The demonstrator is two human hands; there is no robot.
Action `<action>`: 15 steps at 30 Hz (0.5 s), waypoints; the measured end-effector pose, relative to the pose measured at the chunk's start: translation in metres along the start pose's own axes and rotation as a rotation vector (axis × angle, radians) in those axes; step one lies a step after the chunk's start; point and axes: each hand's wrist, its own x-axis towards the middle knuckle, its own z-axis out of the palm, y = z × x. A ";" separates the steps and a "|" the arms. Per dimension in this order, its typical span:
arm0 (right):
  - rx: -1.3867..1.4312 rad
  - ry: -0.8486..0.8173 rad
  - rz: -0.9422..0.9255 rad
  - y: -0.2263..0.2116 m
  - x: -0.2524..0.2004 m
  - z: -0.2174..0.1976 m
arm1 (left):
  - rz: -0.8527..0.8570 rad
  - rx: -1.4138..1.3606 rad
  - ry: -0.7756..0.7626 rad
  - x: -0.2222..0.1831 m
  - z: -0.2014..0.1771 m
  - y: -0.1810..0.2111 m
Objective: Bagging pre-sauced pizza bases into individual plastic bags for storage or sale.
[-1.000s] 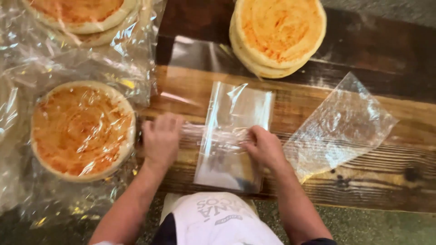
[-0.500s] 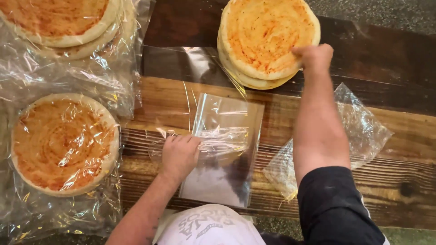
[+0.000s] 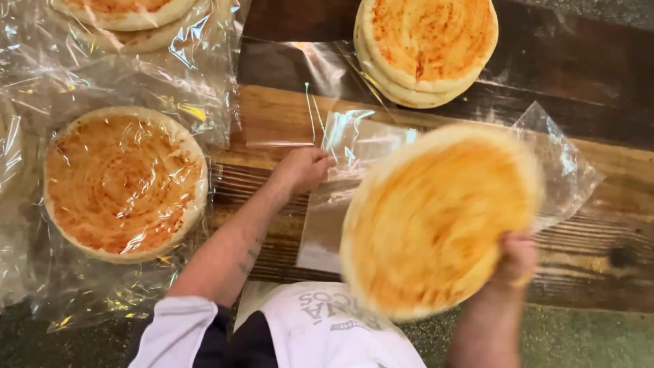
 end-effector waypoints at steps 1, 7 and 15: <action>0.418 0.236 0.618 -0.080 0.020 0.051 | 0.011 -0.041 -0.028 0.004 0.000 -0.005; 0.934 0.381 1.315 -0.314 0.152 0.209 | 0.200 0.083 -0.094 0.043 -0.002 -0.025; 0.223 -0.001 0.816 -0.302 0.248 0.233 | 0.750 0.696 0.172 -0.042 0.016 -0.036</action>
